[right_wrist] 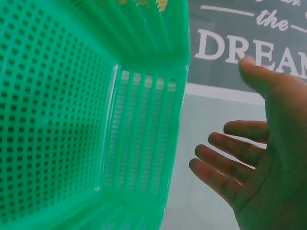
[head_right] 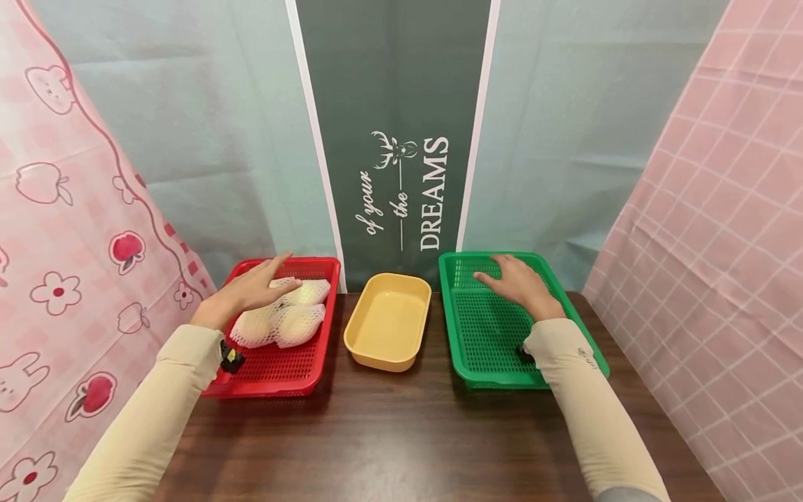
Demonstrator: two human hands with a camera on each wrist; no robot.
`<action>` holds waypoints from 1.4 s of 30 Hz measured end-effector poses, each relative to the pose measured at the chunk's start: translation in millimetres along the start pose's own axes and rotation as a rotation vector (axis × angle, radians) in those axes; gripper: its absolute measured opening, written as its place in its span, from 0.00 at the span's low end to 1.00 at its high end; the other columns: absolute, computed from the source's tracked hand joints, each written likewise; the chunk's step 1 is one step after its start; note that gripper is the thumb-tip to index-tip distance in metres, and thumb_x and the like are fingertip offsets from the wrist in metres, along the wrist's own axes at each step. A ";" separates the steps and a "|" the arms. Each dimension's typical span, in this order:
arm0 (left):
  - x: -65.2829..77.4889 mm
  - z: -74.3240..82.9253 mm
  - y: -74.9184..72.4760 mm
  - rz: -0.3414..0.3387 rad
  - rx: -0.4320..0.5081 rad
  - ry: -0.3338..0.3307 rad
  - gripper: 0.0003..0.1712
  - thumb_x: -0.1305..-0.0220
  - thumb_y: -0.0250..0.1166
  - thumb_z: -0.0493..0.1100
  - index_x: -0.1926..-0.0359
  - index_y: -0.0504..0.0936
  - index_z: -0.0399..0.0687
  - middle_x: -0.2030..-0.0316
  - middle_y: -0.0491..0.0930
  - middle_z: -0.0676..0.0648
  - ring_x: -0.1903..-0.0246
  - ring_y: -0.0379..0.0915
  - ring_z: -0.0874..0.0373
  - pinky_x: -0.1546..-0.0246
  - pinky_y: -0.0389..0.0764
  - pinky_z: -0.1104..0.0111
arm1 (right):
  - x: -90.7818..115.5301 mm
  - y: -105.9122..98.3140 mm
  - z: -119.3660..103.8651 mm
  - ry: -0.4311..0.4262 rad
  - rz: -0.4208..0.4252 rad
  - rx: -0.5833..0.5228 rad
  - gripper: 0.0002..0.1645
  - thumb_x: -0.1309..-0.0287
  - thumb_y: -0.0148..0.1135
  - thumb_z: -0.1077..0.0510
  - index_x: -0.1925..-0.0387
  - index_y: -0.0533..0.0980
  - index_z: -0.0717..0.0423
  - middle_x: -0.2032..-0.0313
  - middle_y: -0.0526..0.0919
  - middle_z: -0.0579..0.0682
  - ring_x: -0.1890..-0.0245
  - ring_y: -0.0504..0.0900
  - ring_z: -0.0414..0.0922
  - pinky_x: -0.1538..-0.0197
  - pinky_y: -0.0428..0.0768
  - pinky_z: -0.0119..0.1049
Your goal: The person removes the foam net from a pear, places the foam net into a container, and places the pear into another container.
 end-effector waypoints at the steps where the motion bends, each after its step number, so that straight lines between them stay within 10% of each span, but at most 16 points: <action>1: 0.3 0.2 -0.7 0.002 0.012 0.002 0.54 0.25 0.54 0.73 0.13 0.45 0.55 0.17 0.53 0.34 0.19 0.52 0.32 0.23 0.57 0.34 | 0.3 0.7 -2.9 -0.003 0.005 -0.013 0.50 0.23 0.53 0.32 0.21 0.61 0.68 0.27 0.69 0.74 0.29 0.71 0.72 0.32 0.71 0.72; 22: 0.2 9.4 10.3 0.035 -0.020 0.096 0.33 0.26 0.64 0.54 0.28 0.75 0.41 0.34 0.79 0.36 0.35 0.76 0.38 0.35 0.77 0.39 | 8.9 20.8 -71.0 -0.046 0.075 -0.121 0.33 0.22 0.58 0.43 0.30 0.74 0.62 0.45 0.87 0.62 0.49 0.88 0.59 0.47 0.84 0.60; 42: -4.0 14.9 22.8 0.018 0.005 0.147 0.32 0.27 0.64 0.53 0.30 0.76 0.40 0.35 0.81 0.35 0.39 0.80 0.39 0.39 0.82 0.42 | 2.5 48.9 -149.2 -0.116 0.066 -0.161 0.27 0.27 0.65 0.45 0.40 0.81 0.63 0.53 0.89 0.58 0.60 0.87 0.50 0.56 0.86 0.48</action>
Point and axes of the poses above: each hand's wrist, its own x-axis away from the middle knuckle, its own y-axis out of the palm, z = x × y, the point moved 3 cm from there along -x, towards the middle knuckle
